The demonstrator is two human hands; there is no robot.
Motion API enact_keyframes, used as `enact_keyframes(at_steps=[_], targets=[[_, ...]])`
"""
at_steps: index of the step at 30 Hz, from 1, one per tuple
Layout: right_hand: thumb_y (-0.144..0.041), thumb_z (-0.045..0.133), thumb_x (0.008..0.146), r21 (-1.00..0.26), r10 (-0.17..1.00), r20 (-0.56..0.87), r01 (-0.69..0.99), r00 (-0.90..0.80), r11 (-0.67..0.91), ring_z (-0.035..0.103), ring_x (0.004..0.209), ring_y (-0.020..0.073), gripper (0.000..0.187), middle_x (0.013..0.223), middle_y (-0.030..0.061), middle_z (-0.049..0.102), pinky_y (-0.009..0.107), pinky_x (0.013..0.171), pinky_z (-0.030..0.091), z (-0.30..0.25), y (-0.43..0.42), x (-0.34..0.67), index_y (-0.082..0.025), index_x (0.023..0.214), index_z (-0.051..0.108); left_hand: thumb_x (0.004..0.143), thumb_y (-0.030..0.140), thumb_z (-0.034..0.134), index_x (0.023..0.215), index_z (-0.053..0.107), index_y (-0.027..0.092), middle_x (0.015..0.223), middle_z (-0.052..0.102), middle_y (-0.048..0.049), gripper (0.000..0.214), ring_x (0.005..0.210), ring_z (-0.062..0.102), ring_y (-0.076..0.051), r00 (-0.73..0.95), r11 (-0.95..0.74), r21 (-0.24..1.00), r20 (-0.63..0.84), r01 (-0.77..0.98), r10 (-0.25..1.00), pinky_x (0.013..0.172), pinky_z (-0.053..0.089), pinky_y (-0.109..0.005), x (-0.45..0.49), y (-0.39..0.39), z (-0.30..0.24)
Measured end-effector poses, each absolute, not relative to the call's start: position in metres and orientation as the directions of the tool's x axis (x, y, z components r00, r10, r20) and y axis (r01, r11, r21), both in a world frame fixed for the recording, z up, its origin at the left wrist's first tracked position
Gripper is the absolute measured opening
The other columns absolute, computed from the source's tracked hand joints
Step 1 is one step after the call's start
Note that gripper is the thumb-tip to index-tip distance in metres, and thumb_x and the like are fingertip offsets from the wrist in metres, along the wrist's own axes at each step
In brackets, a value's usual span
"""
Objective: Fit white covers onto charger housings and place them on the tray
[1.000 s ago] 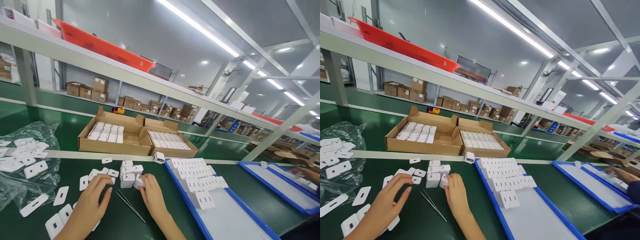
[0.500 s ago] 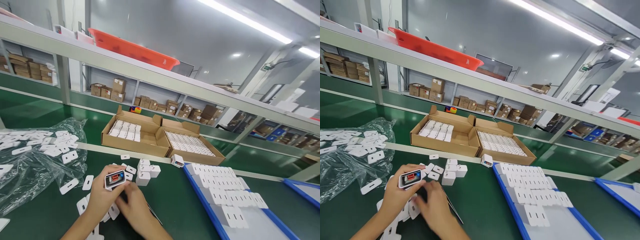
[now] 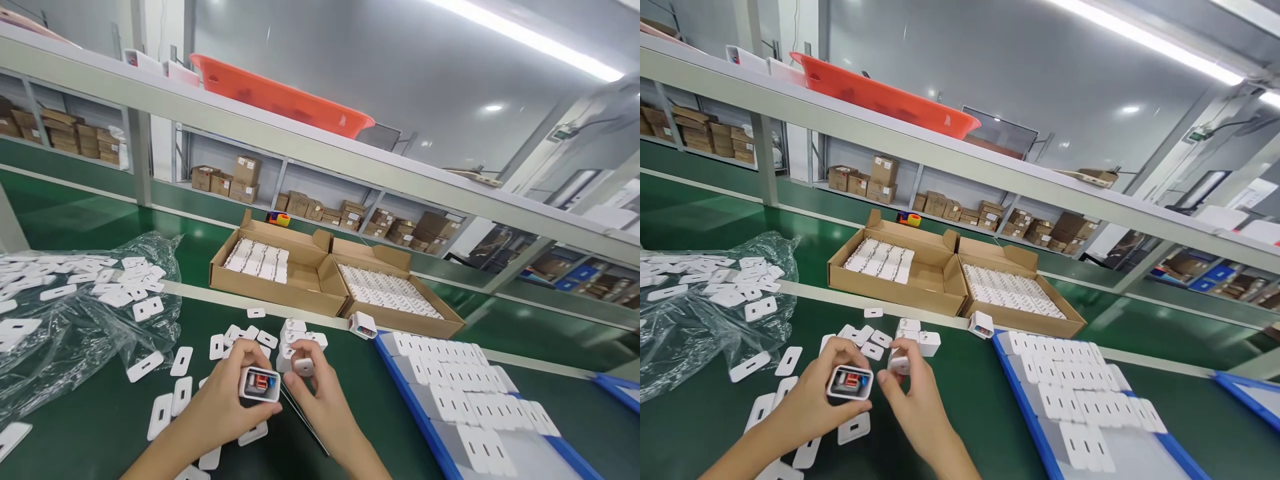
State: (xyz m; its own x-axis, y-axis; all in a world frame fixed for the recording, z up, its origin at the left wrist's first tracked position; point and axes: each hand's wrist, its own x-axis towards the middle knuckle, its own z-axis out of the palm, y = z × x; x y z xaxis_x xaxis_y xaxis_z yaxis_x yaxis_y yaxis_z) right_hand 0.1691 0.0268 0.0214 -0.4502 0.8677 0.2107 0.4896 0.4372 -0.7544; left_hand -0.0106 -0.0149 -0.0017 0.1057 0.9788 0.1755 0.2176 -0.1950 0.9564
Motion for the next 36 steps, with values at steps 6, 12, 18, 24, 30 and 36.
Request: enact_keyframes(at_steps=[6, 12, 18, 24, 30, 36], targets=[[-0.018, 0.063, 0.075, -0.607, 0.781, -0.013, 0.626, -0.624, 0.49, 0.036, 0.049, 0.0074, 0.019, 0.055, -0.0074, 0.04, 0.019, 0.049, 0.024, 0.036, 0.016, 0.168, -0.018, 0.064, 0.047, 0.067, 0.017, 0.063, 0.119, 0.022, 0.029, 0.101, 0.061, 0.0024, 0.067, 0.073, 0.058, -0.013, 0.329, -0.044, 0.932, -0.082, 0.359, 0.941, 0.062, 0.04, -0.019, -0.002, -0.021, 0.009], [-0.019, 0.045, 0.083, -0.431, 0.625, 0.139, 0.521, -0.769, 0.737, 0.025, 0.05, 0.0092, 0.022, 0.055, -0.0049, 0.033, 0.024, 0.053, 0.023, 0.015, 0.01, 0.179, -0.019, 0.061, 0.038, 0.061, 0.014, 0.061, 0.121, 0.025, 0.029, 0.094, 0.061, 0.0043, 0.072, 0.068, 0.055, -0.012, 0.405, 0.012, 0.92, -0.184, 0.393, 0.896, 0.055, 0.037, -0.017, 0.004, -0.024, 0.001], [-0.024, 0.038, 0.087, -0.569, 0.656, 0.133, 0.485, -0.743, 0.664, 0.027, 0.048, 0.0081, 0.025, 0.054, -0.006, 0.033, 0.024, 0.056, 0.025, -0.003, 0.006, 0.183, -0.02, 0.063, 0.034, 0.059, 0.015, 0.06, 0.114, 0.028, 0.028, 0.078, 0.053, 0.0085, 0.065, 0.063, 0.05, -0.012, 0.393, 0.04, 0.91, -0.218, 0.413, 0.893, 0.051, 0.033, -0.016, 0.006, -0.025, -0.002], [-0.023, 0.038, 0.086, -0.62, 0.704, 0.117, 0.502, -0.701, 0.603, 0.027, 0.046, 0.0072, 0.026, 0.052, -0.0065, 0.033, 0.022, 0.054, 0.025, -0.018, 0.011, 0.185, -0.019, 0.061, 0.033, 0.059, 0.014, 0.063, 0.107, 0.033, 0.026, 0.085, 0.054, 0.0048, 0.058, 0.07, 0.053, -0.014, 0.335, 0.011, 0.864, -0.207, 0.503, 0.919, 0.055, 0.038, -0.019, 0.013, -0.025, -0.003], [-0.023, 0.039, 0.089, -0.624, 0.809, 0.112, 0.593, -0.577, 0.509, 0.025, 0.042, 0.0078, 0.034, 0.048, -0.0058, 0.028, 0.027, 0.051, 0.014, -0.02, 0.014, 0.185, -0.019, 0.057, 0.029, 0.067, -0.001, 0.054, 0.101, 0.038, 0.021, 0.104, 0.048, -0.0073, 0.044, 0.097, 0.053, -0.026, 0.199, -0.398, 0.565, 0.382, 0.723, 0.903, 0.081, 0.05, -0.04, 0.036, -0.024, -0.04], [-0.029, 0.039, 0.09, -0.699, 0.873, 0.135, 0.579, -0.469, 0.419, 0.024, 0.045, 0.0085, 0.037, 0.049, -0.0048, 0.029, 0.027, 0.051, 0.014, -0.014, 0.015, 0.178, -0.019, 0.056, 0.031, 0.088, 0.01, 0.041, 0.122, 0.037, 0.016, 0.107, 0.053, -0.0142, 0.035, 0.096, 0.057, -0.03, 0.156, -0.453, 0.414, 0.578, 0.79, 0.801, 0.079, 0.054, -0.048, 0.035, -0.023, -0.051]])
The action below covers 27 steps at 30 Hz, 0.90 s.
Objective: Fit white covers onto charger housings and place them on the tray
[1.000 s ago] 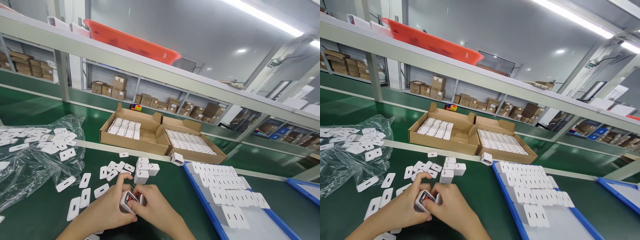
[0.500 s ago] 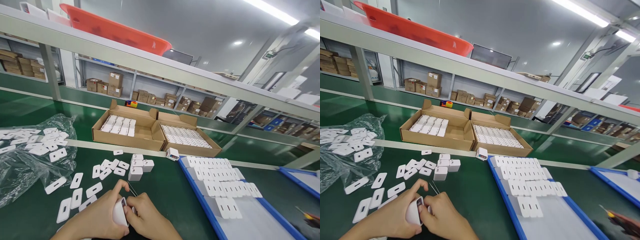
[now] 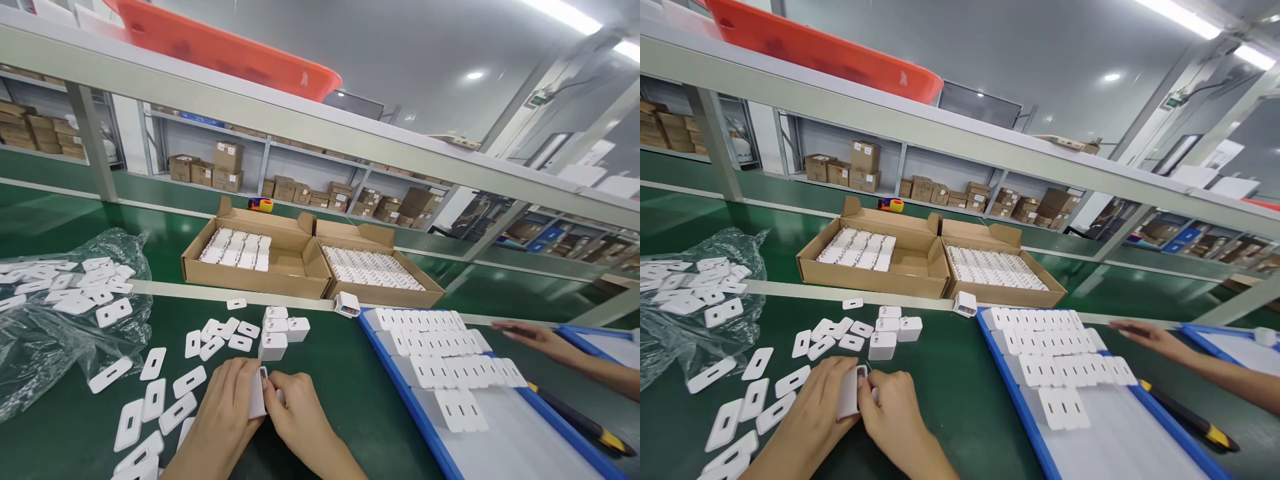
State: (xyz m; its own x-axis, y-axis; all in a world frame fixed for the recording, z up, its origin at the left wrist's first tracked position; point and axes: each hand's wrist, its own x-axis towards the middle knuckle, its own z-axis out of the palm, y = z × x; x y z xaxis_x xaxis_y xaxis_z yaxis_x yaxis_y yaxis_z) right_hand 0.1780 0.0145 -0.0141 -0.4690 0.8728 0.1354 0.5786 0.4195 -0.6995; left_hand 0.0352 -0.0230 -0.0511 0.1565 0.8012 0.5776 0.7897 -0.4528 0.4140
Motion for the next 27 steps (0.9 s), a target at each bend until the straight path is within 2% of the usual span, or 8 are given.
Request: enact_keyframes(at_steps=[5, 8, 11, 13, 16, 21, 24, 27], targets=[[-0.042, 0.043, 0.09, -0.842, 0.908, 0.099, 0.453, -0.407, 0.294, 0.024, 0.047, 0.0084, 0.045, 0.05, -0.0054, 0.025, 0.024, 0.049, 0.018, -0.013, 0.017, 0.177, -0.019, 0.054, 0.03, 0.09, 0.01, 0.042, 0.131, 0.037, 0.018, 0.122, 0.056, -0.0139, 0.042, 0.113, 0.057, -0.028, 0.236, -0.534, 0.417, 0.581, 0.736, 0.779, 0.092, 0.053, -0.044, 0.028, -0.023, -0.052], [-0.051, 0.032, 0.092, -0.926, 0.906, 0.034, 0.328, -0.421, 0.187, 0.029, 0.046, 0.0092, 0.045, 0.05, -0.0052, 0.03, 0.023, 0.046, 0.024, -0.015, 0.019, 0.181, -0.02, 0.06, 0.036, 0.088, 0.013, 0.044, 0.132, 0.039, 0.023, 0.131, 0.053, -0.0106, 0.045, 0.122, 0.052, -0.025, 0.161, -0.473, 0.654, 0.479, 0.591, 0.863, 0.1, 0.048, -0.041, 0.024, -0.017, -0.049], [-0.047, 0.026, 0.093, -0.968, 0.912, 0.034, 0.214, -0.409, 0.132, 0.04, 0.052, 0.012, 0.035, 0.058, -0.0029, 0.042, 0.023, 0.051, 0.035, -0.013, 0.022, 0.189, -0.02, 0.078, 0.041, 0.089, 0.025, 0.049, 0.124, 0.049, 0.025, 0.127, 0.056, -0.0073, 0.035, 0.119, 0.053, -0.024, 0.09, -0.229, 0.919, 0.211, 0.321, 0.973, 0.102, 0.045, -0.038, 0.017, -0.01, -0.037], [-0.044, 0.031, 0.092, -0.975, 0.929, 0.084, 0.165, -0.36, 0.152, 0.045, 0.062, 0.0132, 0.028, 0.069, -0.0007, 0.046, 0.024, 0.059, 0.039, -0.008, 0.023, 0.194, -0.02, 0.083, 0.043, 0.09, 0.038, 0.05, 0.121, 0.051, 0.024, 0.12, 0.059, -0.0061, 0.034, 0.113, 0.055, -0.024, 0.162, -0.073, 0.991, 0.054, 0.114, 0.985, 0.098, 0.045, -0.033, 0.011, -0.007, -0.026], [-0.039, 0.042, 0.093, -0.934, 0.925, 0.245, 0.184, -0.29, 0.305, 0.049, 0.076, 0.0145, 0.026, 0.084, 0.0025, 0.05, 0.024, 0.069, 0.041, 0.0, 0.019, 0.198, -0.02, 0.081, 0.054, 0.089, 0.051, 0.05, 0.118, 0.051, 0.023, 0.106, 0.061, -0.0039, 0.041, 0.1, 0.057, -0.021, 0.313, 0.008, 0.998, 0.01, -0.055, 0.95, 0.086, 0.045, -0.026, 0.009, -0.01, -0.014], [-0.025, 0.056, 0.09, -0.875, 0.882, 0.406, 0.178, -0.241, 0.451, 0.059, 0.076, 0.016, 0.019, 0.088, 0.0034, 0.062, 0.024, 0.065, 0.046, -0.005, 0.008, 0.194, -0.025, 0.107, 0.065, 0.09, 0.054, 0.048, 0.113, 0.051, 0.023, 0.101, 0.059, -0.0018, 0.038, 0.096, 0.054, -0.021, 0.365, -0.074, 0.996, 0.054, 0.041, 0.93, 0.08, 0.04, -0.025, 0.016, -0.022, -0.011], [-0.024, 0.063, 0.085, -0.889, 0.89, 0.407, 0.137, -0.207, 0.438, 0.058, 0.069, 0.0147, 0.01, 0.077, 0.0015, 0.063, 0.022, 0.061, 0.045, -0.008, 0.007, 0.192, -0.025, 0.093, 0.07, 0.088, 0.055, 0.051, 0.117, 0.046, 0.024, 0.102, 0.057, -0.0018, 0.042, 0.091, 0.054, -0.02, 0.356, -0.08, 0.992, 0.04, 0.098, 0.934, 0.08, 0.04, -0.025, 0.018, -0.024, -0.013], [-0.028, 0.066, 0.083, -0.91, 0.899, 0.377, 0.093, -0.221, 0.405, 0.057, 0.071, 0.0158, 0.009, 0.075, 0.0022, 0.061, 0.023, 0.061, 0.045, -0.006, 0.007, 0.189, -0.025, 0.083, 0.074, 0.088, 0.052, 0.053, 0.123, 0.038, 0.025, 0.118, 0.054, -0.0045, 0.047, 0.108, 0.051, -0.022, 0.355, -0.077, 0.996, 0.055, 0.047, 0.933, 0.089, 0.04, -0.027, 0.018, -0.025, -0.017]])
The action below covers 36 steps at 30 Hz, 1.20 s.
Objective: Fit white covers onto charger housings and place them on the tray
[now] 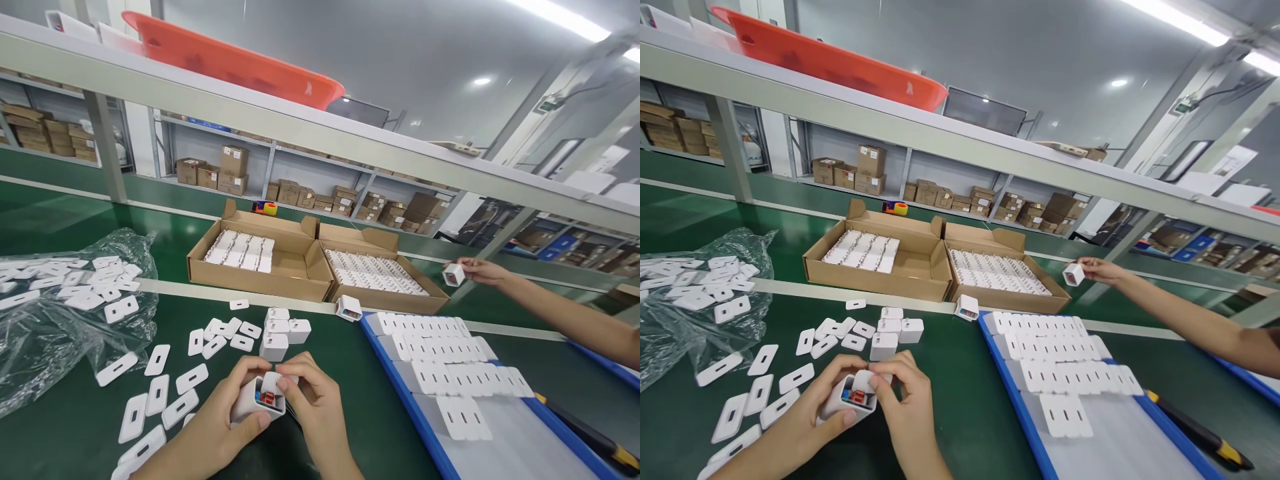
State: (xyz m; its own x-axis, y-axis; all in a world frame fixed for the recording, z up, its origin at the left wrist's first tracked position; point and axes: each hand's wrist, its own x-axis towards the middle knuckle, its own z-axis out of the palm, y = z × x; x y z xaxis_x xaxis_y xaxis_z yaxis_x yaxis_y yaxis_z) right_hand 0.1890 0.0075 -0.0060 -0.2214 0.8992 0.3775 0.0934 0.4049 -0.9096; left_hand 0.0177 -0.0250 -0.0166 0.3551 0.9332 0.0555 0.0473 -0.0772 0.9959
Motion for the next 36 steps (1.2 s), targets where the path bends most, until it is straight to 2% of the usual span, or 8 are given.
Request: enact_keyframes(at_steps=[5, 9, 12, 19, 23, 29, 32, 36], targets=[[-0.037, 0.066, 0.084, -0.949, 0.93, 0.29, 0.054, -0.226, 0.31, 0.057, 0.078, 0.0167, 0.018, 0.086, 0.0048, 0.059, 0.024, 0.063, 0.046, -0.003, 0.008, 0.188, -0.024, 0.091, 0.076, 0.089, 0.048, 0.054, 0.127, 0.031, 0.026, 0.129, 0.051, -0.0079, 0.05, 0.119, 0.049, -0.022, 0.359, -0.072, 0.997, 0.081, -0.036, 0.93, 0.097, 0.039, -0.028, 0.018, -0.027, -0.02], [-0.042, 0.078, 0.072, -0.981, 0.982, 0.04, -0.193, -0.183, 0.004, 0.049, 0.059, 0.0104, 0.027, 0.071, -0.0003, 0.056, 0.018, 0.05, 0.038, -0.005, 0.009, 0.187, -0.02, 0.084, 0.068, 0.09, 0.044, 0.054, 0.13, 0.027, 0.026, 0.125, 0.054, -0.0086, 0.051, 0.107, 0.057, -0.021, 0.349, -0.045, 0.999, 0.047, -0.012, 0.936, 0.094, 0.042, -0.03, 0.018, -0.03, -0.02], [-0.043, 0.081, 0.067, -0.956, 0.973, -0.079, -0.26, -0.215, -0.135, 0.043, 0.054, 0.0083, 0.031, 0.063, -0.002, 0.052, 0.018, 0.048, 0.035, -0.007, 0.008, 0.184, -0.018, 0.073, 0.064, 0.088, 0.037, 0.055, 0.13, 0.031, 0.027, 0.132, 0.051, -0.0092, 0.049, 0.121, 0.049, -0.024, 0.32, -0.057, 0.996, 0.033, 0.067, 0.947, 0.098, 0.041, -0.033, 0.019, -0.031, -0.02], [-0.041, 0.066, 0.083, -0.964, 0.932, 0.255, 0.005, -0.257, 0.266, 0.053, 0.073, 0.0164, 0.023, 0.081, 0.0043, 0.055, 0.024, 0.061, 0.042, -0.005, 0.0, 0.18, -0.02, 0.073, 0.072, 0.088, 0.032, 0.05, 0.128, 0.035, 0.03, 0.132, 0.049, -0.0081, 0.042, 0.121, 0.048, -0.026, 0.271, -0.124, 0.979, 0.077, 0.16, 0.96, 0.089, 0.048, -0.031, 0.019, -0.03, -0.03], [-0.043, 0.069, 0.08, -0.988, 0.969, 0.151, -0.068, -0.197, 0.14, 0.05, 0.067, 0.0138, 0.023, 0.074, 0.0007, 0.053, 0.022, 0.058, 0.04, -0.009, 0.001, 0.18, -0.02, 0.081, 0.063, 0.09, 0.03, 0.052, 0.123, 0.043, 0.033, 0.124, 0.057, -0.0038, 0.034, 0.11, 0.057, -0.022, 0.206, -0.281, 0.916, 0.227, 0.288, 0.952, 0.092, 0.045, -0.029, 0.019, -0.032, -0.035], [-0.047, 0.066, 0.083, -0.999, 0.977, -0.006, -0.047, -0.215, -0.016, 0.039, 0.062, 0.0104, 0.033, 0.068, -0.0024, 0.045, 0.02, 0.056, 0.033, -0.014, -0.003, 0.177, -0.017, 0.073, 0.053, 0.094, 0.022, 0.046, 0.113, 0.046, 0.031, 0.103, 0.065, -0.0013, 0.021, 0.085, 0.064, -0.017, 0.359, -0.657, 0.647, 0.551, 0.387, 0.754, 0.075, 0.047, -0.021, 0.02, -0.03, -0.034], [-0.052, 0.058, 0.087, -0.994, 0.978, 0.098, -0.057, -0.182, 0.089, 0.044, 0.064, 0.0115, 0.034, 0.072, -0.0011, 0.047, 0.02, 0.056, 0.037, -0.017, -0.008, 0.175, -0.019, 0.078, 0.056, 0.097, 0.031, 0.04, 0.108, 0.042, 0.027, 0.095, 0.064, -0.0018, 0.012, 0.075, 0.063, -0.017, 0.275, -0.493, 0.793, 0.415, 0.358, 0.867, 0.067, 0.047, -0.023, 0.019, -0.03, -0.035], [-0.046, 0.063, 0.086, -0.945, 0.904, 0.325, -0.048, -0.277, 0.324, 0.059, 0.088, 0.0175, 0.025, 0.104, 0.0044, 0.057, 0.025, 0.075, 0.048, -0.018, -0.011, 0.172, -0.027, 0.101, 0.061, 0.097, 0.048, 0.034, 0.108, 0.032, 0.026, 0.091, 0.061, -0.0021, 0.025, 0.077, 0.061, -0.019, 0.171, -0.215, 0.965, 0.188, 0.153, 0.967, 0.064, 0.046, -0.025, 0.018, -0.032, -0.036]])
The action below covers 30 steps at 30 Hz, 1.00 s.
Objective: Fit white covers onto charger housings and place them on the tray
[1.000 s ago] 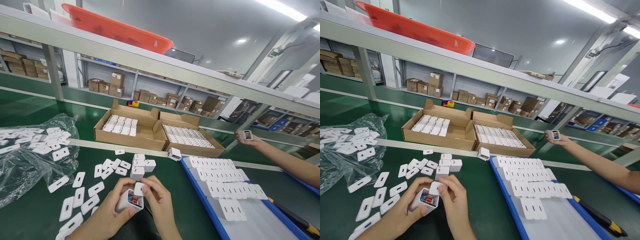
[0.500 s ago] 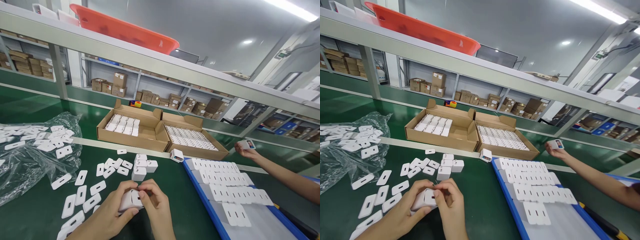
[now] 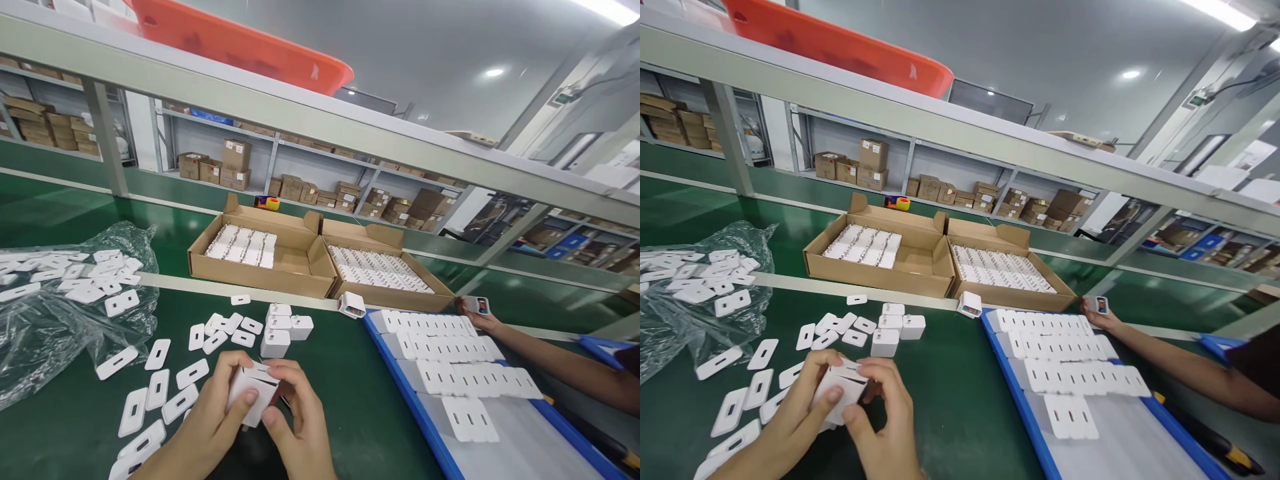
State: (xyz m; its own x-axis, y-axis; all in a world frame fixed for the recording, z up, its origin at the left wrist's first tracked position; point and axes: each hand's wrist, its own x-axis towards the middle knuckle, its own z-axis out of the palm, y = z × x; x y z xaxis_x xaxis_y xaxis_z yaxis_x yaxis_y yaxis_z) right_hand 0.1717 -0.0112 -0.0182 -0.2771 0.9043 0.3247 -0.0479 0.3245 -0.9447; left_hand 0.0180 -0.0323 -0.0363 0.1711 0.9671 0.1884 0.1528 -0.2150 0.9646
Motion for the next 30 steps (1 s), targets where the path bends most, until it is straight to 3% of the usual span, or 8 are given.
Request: enact_keyframes(at_steps=[4, 9, 12, 15, 20, 23, 27, 30], targets=[[-0.032, 0.058, 0.092, -0.946, 0.894, 0.32, -0.06, -0.313, 0.318, 0.059, 0.11, 0.021, 0.011, 0.117, 0.0054, 0.059, 0.029, 0.083, 0.053, -0.02, -0.011, 0.171, -0.031, 0.103, 0.06, 0.095, 0.057, 0.035, 0.105, 0.033, 0.027, 0.116, 0.05, -0.0069, 0.032, 0.104, 0.054, -0.021, 0.128, -0.25, 0.968, 0.253, -0.035, 0.959, 0.083, 0.047, -0.03, 0.026, -0.031, -0.041], [-0.008, 0.056, 0.088, -0.765, 0.746, 0.582, 0.093, -0.322, 0.637, 0.065, 0.098, 0.0199, 0.032, 0.112, 0.005, 0.063, 0.029, 0.075, 0.056, -0.02, -0.011, 0.178, -0.033, 0.108, 0.058, 0.08, 0.077, 0.041, 0.107, 0.038, 0.026, 0.105, 0.044, -0.0058, 0.059, 0.086, 0.052, -0.019, 0.029, -0.294, 0.95, 0.298, -0.103, 0.954, 0.07, 0.048, -0.029, 0.027, -0.016, -0.05], [0.003, 0.054, 0.083, -0.572, 0.599, 0.7, 0.197, -0.389, 0.796, 0.064, 0.1, 0.0208, 0.05, 0.118, 0.0065, 0.061, 0.032, 0.079, 0.055, -0.018, -0.007, 0.185, -0.035, 0.117, 0.054, 0.086, 0.066, 0.046, 0.107, 0.047, 0.025, 0.096, 0.05, -0.0023, 0.046, 0.082, 0.053, -0.016, 0.167, -0.126, 0.982, 0.149, -0.139, 0.975, 0.069, 0.047, -0.025, 0.018, -0.014, -0.034], [0.003, 0.052, 0.084, -0.545, 0.578, 0.707, 0.206, -0.407, 0.813, 0.062, 0.105, 0.0228, 0.051, 0.119, 0.008, 0.06, 0.035, 0.078, 0.055, -0.016, -0.003, 0.189, -0.034, 0.119, 0.052, 0.083, 0.059, 0.059, 0.107, 0.054, 0.024, 0.1, 0.056, -0.002, 0.043, 0.092, 0.057, -0.017, 0.344, 0.111, 0.969, -0.03, -0.219, 0.939, 0.081, 0.047, -0.026, 0.01, -0.016, -0.009], [-0.023, 0.062, 0.089, -0.663, 0.665, 0.643, 0.159, -0.379, 0.731, 0.061, 0.106, 0.0248, 0.025, 0.115, 0.008, 0.063, 0.039, 0.086, 0.053, -0.016, -0.002, 0.186, -0.032, 0.112, 0.057, 0.081, 0.057, 0.063, 0.104, 0.06, 0.021, 0.099, 0.061, -0.0041, 0.043, 0.096, 0.06, -0.021, 0.35, 0.173, 0.945, -0.068, -0.279, 0.934, 0.088, 0.049, -0.03, 0.006, -0.019, 0.003], [-0.051, 0.06, 0.087, -0.816, 0.803, 0.525, 0.101, -0.283, 0.569, 0.057, 0.112, 0.0275, 0.035, 0.118, 0.0098, 0.06, 0.04, 0.091, 0.051, -0.016, -0.001, 0.183, -0.03, 0.115, 0.057, 0.085, 0.052, 0.06, 0.104, 0.06, 0.021, 0.109, 0.06, -0.0065, 0.036, 0.102, 0.058, -0.022, 0.249, 0.022, 0.976, 0.033, -0.215, 0.968, 0.085, 0.049, -0.027, 0.008, -0.021, -0.003], [-0.051, 0.056, 0.09, -0.967, 0.912, 0.238, 0.01, -0.334, 0.256, 0.056, 0.113, 0.0252, 0.039, 0.121, 0.0096, 0.056, 0.034, 0.088, 0.053, -0.017, 0.001, 0.179, -0.028, 0.121, 0.055, 0.09, 0.045, 0.055, 0.104, 0.059, 0.025, 0.12, 0.054, -0.0066, 0.025, 0.111, 0.053, -0.022, 0.135, -0.166, 0.982, 0.177, -0.091, 0.975, 0.087, 0.048, -0.024, 0.01, -0.024, -0.01], [-0.05, 0.053, 0.092, -0.968, 0.901, 0.244, -0.038, -0.36, 0.248, 0.053, 0.118, 0.0246, 0.032, 0.124, 0.0074, 0.054, 0.034, 0.097, 0.048, -0.017, 0.0, 0.177, -0.029, 0.115, 0.06, 0.091, 0.041, 0.055, 0.102, 0.06, 0.026, 0.114, 0.054, -0.0049, 0.019, 0.112, 0.051, -0.02, 0.156, -0.212, 0.975, 0.221, -0.073, 0.963, 0.09, 0.046, -0.024, 0.01, -0.024, -0.01]])
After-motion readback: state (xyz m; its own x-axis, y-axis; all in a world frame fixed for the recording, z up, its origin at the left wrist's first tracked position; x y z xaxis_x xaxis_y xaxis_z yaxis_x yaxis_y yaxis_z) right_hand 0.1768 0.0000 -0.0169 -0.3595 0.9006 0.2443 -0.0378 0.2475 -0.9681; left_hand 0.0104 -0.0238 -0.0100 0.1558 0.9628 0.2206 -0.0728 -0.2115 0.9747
